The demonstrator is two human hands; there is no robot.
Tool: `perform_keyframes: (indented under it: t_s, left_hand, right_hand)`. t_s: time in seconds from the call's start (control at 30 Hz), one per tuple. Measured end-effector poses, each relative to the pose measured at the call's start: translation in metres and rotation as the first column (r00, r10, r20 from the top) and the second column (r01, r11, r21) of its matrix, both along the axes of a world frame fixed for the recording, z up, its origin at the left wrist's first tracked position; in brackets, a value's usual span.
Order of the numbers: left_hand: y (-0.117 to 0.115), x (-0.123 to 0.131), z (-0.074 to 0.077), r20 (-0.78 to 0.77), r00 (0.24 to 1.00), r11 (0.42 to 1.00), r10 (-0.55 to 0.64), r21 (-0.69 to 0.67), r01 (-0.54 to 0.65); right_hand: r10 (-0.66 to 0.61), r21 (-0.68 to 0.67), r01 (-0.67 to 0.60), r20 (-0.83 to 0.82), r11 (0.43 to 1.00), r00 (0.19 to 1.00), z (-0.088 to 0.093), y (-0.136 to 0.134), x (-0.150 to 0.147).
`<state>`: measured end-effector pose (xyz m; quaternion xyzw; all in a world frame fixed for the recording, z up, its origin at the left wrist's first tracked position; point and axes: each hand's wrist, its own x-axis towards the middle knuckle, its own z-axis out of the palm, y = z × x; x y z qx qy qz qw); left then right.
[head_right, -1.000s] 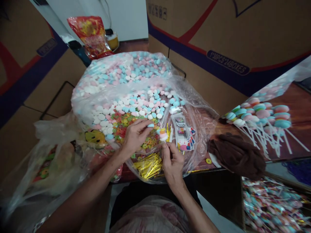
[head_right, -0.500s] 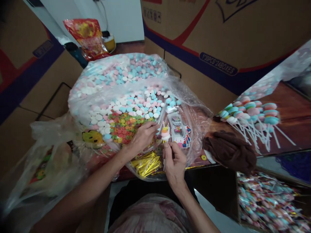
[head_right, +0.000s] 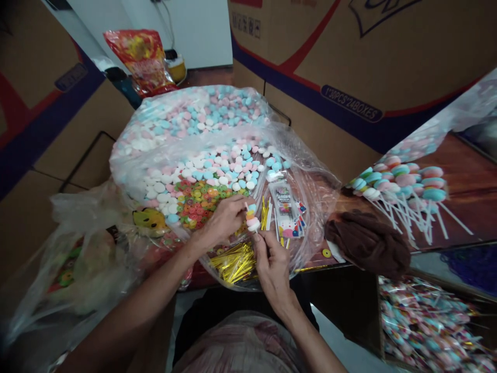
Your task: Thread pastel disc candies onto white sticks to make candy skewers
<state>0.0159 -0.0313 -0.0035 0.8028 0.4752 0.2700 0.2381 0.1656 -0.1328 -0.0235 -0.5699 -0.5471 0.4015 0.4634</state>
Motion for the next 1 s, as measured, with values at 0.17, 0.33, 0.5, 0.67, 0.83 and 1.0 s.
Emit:
perform_keyframes:
  t_s: [0.17,0.33,0.5,0.67,0.83,1.0]
  left_hand:
    - [-0.001,-0.006,0.0,0.385,0.887,0.949,0.254,-0.274,-0.153]
    - [-0.009,-0.011,-0.002,0.588,0.715,0.883,0.378,-0.462,-0.087]
    - [-0.015,-0.011,-0.005,0.6,0.677,0.872,0.426,-0.472,-0.13]
    - [-0.018,-0.01,-0.006,0.618,0.623,0.852,0.479,-0.498,-0.161]
    - [-0.02,-0.011,-0.002,0.638,0.595,0.851,0.489,-0.5,-0.163]
    - [-0.022,-0.014,0.001,0.629,0.588,0.836,0.509,-0.522,-0.166]
  right_hand:
    - [-0.015,0.004,0.015,-0.017,1.0,1.0,-0.003,0.0,0.0]
    - [0.058,0.027,-0.059,0.032,0.998,0.998,0.002,0.003,-0.003]
    - [0.057,0.074,-0.065,0.105,0.995,0.993,0.006,0.004,-0.007]
    - [0.048,0.061,-0.055,0.11,0.997,0.993,0.005,0.003,-0.008]
    - [0.049,0.031,-0.053,0.116,0.998,0.992,0.005,0.004,-0.008]
    - [0.062,0.008,-0.063,0.117,0.998,0.991,0.006,0.005,-0.008]
